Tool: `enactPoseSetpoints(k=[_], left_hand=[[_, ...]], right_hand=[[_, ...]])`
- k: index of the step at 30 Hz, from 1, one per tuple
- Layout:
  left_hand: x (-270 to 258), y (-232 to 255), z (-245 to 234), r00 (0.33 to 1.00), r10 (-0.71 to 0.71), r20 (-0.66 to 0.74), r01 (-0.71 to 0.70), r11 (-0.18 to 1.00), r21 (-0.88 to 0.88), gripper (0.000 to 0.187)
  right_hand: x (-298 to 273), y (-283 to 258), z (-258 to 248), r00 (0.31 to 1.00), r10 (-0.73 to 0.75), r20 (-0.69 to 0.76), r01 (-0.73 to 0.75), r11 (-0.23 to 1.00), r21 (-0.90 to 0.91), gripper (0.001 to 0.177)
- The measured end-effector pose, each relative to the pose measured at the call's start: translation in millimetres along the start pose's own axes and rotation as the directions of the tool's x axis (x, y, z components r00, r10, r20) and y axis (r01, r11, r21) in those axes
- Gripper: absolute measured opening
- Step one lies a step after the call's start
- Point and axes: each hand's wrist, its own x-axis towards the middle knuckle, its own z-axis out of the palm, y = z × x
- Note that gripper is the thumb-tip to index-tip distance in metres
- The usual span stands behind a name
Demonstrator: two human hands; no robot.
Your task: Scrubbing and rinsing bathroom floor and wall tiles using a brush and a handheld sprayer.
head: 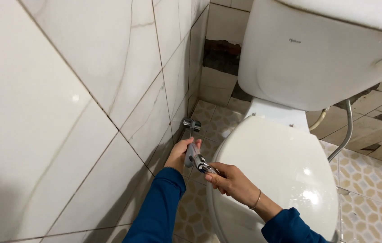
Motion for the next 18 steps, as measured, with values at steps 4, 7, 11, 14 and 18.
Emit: enactPoseSetpoints(k=[4, 7, 11, 14, 18], left_hand=[[26, -5, -27, 0.999, -0.045, 0.005, 0.045, 0.999, 0.019, 0.032], [64, -6, -54, 0.963, 0.230, -0.143, -0.047, 0.661, 0.749, 0.056], [74, -19, -72, 0.932, 0.344, 0.114, -0.288, 0.511, 0.810, 0.038], [18, -6, -47, 0.902, 0.421, 0.094, -0.300, 0.455, 0.838, 0.059], [-9, 26, 11, 0.827, 0.502, 0.254, -0.447, 0.314, 0.837, 0.054]], right_hand=[[10, 23, 13, 1.000, -0.013, -0.018, 0.013, 1.000, -0.016, 0.032], [20, 33, 16, 0.998, -0.068, -0.008, 0.067, 0.997, -0.039, 0.037], [35, 39, 7, 0.975, -0.151, -0.162, 0.146, 0.988, -0.040, 0.051], [44, 34, -4, 0.946, -0.196, -0.259, 0.199, 0.980, -0.014, 0.049], [55, 39, -17, 0.887, -0.231, -0.399, 0.275, 0.960, 0.056, 0.043]])
